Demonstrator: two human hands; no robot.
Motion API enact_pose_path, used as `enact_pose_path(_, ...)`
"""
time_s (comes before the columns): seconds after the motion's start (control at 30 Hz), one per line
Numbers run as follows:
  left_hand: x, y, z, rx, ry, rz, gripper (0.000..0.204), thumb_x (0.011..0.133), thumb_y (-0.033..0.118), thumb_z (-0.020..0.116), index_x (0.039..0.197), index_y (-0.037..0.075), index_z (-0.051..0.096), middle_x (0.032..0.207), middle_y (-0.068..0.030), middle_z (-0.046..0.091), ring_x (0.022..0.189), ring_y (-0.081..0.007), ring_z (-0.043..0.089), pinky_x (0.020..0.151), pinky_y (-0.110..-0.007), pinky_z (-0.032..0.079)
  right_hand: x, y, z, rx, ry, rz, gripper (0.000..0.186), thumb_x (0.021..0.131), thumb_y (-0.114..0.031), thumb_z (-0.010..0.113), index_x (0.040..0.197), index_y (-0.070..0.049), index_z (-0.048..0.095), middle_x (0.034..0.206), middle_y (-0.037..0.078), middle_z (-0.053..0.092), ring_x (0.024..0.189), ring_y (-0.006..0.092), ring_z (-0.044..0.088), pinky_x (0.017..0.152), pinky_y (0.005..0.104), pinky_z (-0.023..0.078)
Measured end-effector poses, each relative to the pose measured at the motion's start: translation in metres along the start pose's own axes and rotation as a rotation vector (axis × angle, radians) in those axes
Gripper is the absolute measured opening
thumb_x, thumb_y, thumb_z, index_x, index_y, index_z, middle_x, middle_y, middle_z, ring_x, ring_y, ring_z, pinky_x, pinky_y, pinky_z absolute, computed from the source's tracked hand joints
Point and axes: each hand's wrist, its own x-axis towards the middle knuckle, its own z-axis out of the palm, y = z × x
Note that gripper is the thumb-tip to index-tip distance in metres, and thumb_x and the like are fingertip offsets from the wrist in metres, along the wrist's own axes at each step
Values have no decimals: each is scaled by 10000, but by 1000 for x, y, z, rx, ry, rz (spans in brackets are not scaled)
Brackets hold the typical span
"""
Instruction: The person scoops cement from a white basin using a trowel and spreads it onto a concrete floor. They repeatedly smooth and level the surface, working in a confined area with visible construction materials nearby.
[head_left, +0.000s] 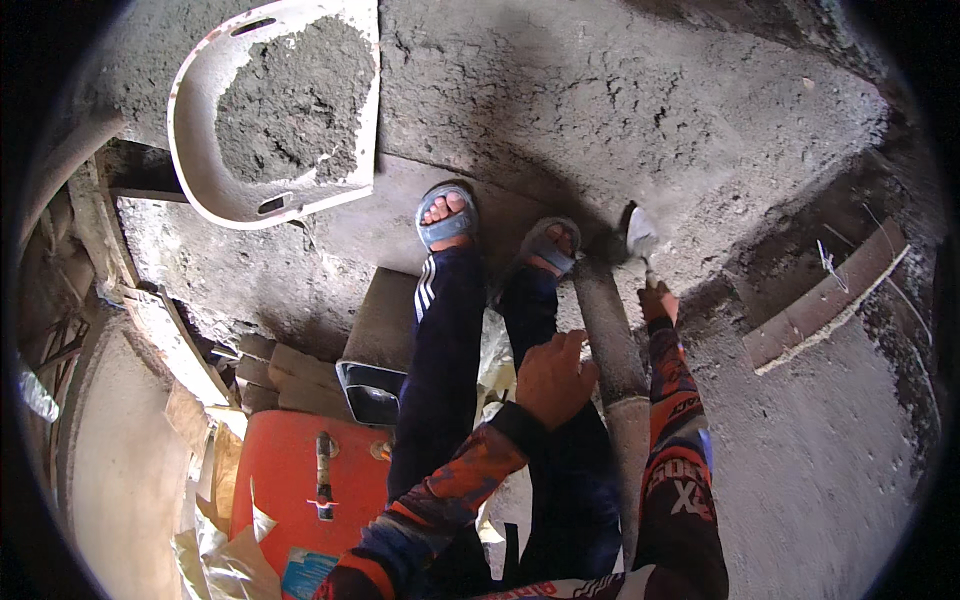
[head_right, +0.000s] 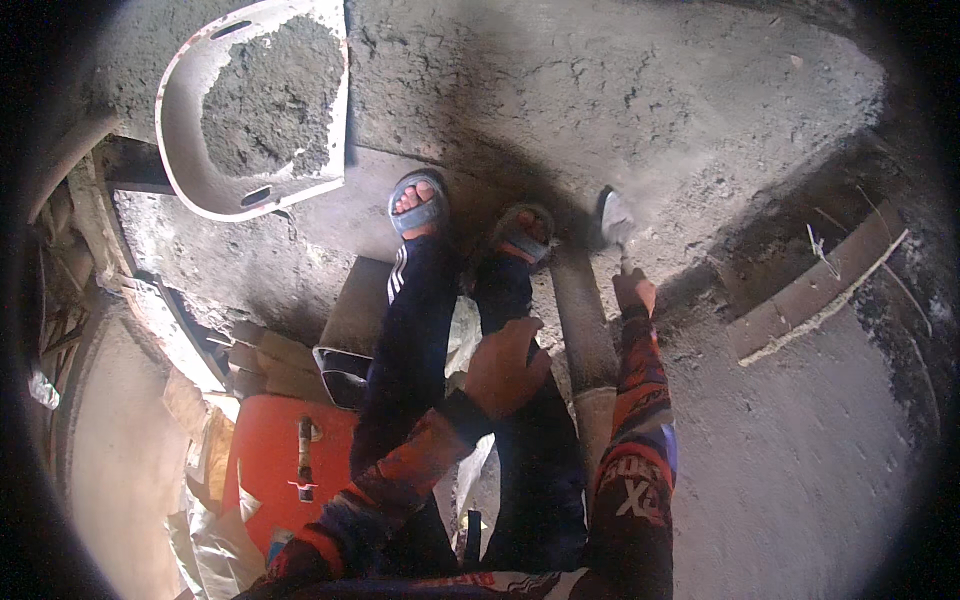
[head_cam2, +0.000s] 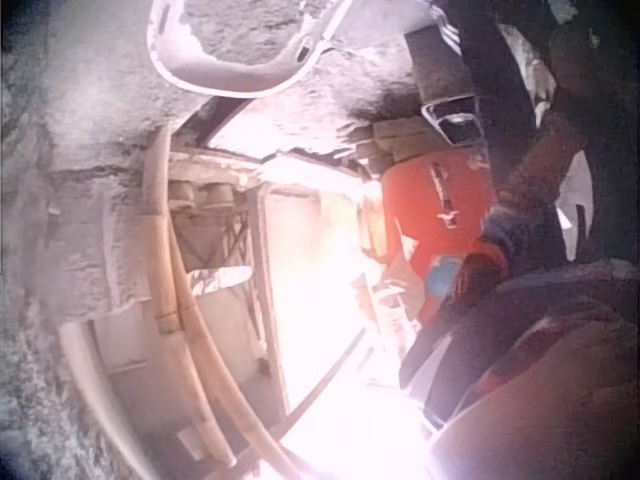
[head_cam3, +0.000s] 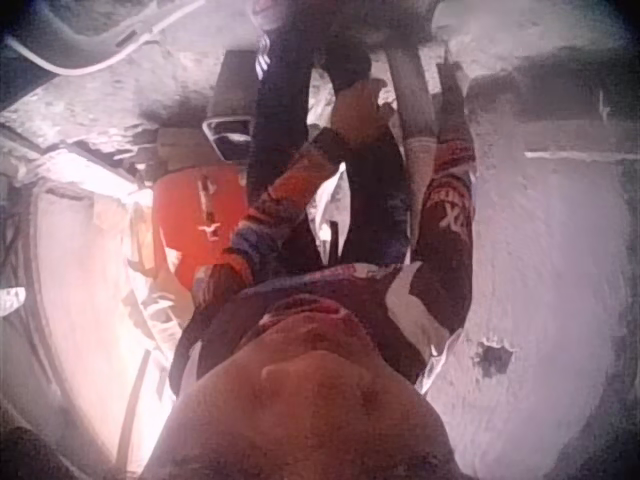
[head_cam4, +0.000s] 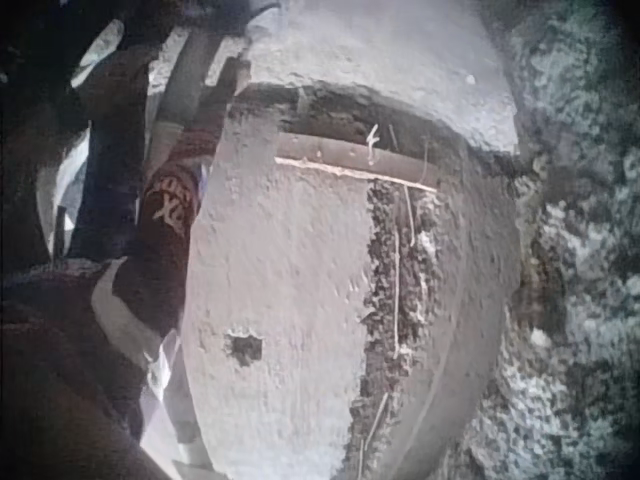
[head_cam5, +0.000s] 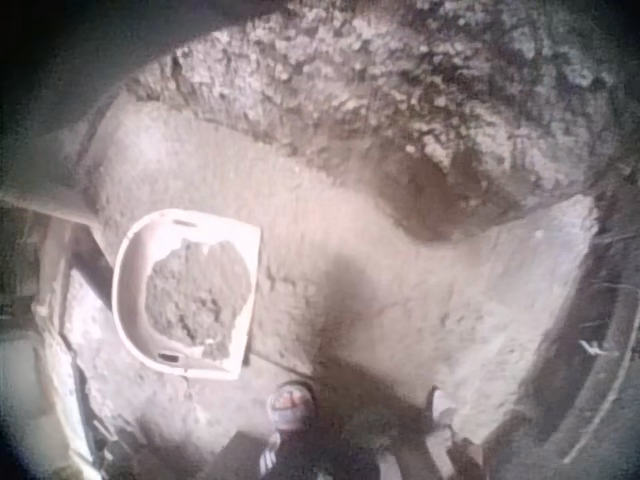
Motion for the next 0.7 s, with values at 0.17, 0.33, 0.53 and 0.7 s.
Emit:
enact_pose_path(0.17,1,2,-8,59,30,26,328,783,181,559,1063,14,528,919,-170,591,865,-345,591,808,-455,438,106,-143,-44,479,449,-299,445,719,-419,684,959,-45,658,882,216,660,860,411,629,729,475,506)
enact_pose_path(0.33,3,3,-7,70,-7,12,286,791,178,554,1022,14,518,901,-162,576,857,-334,581,790,-456,430,75,-176,-58,569,538,-190,394,719,-374,691,833,-10,592,847,237,644,802,431,617,712,483,496)
enact_pose_path(0.53,3,1,-2,81,22,62,285,793,193,560,1008,10,517,914,-163,578,879,-334,580,802,-458,427,54,-165,-105,442,426,-227,345,741,-308,674,864,5,598,844,248,643,830,428,614,726,486,490)
enact_pose_path(0.7,3,-5,4,49,-5,61,283,791,197,566,1001,15,518,916,-163,587,888,-334,584,796,-461,430,73,-222,-161,431,399,-272,391,730,-340,681,898,10,634,891,263,639,879,425,612,775,471,488)
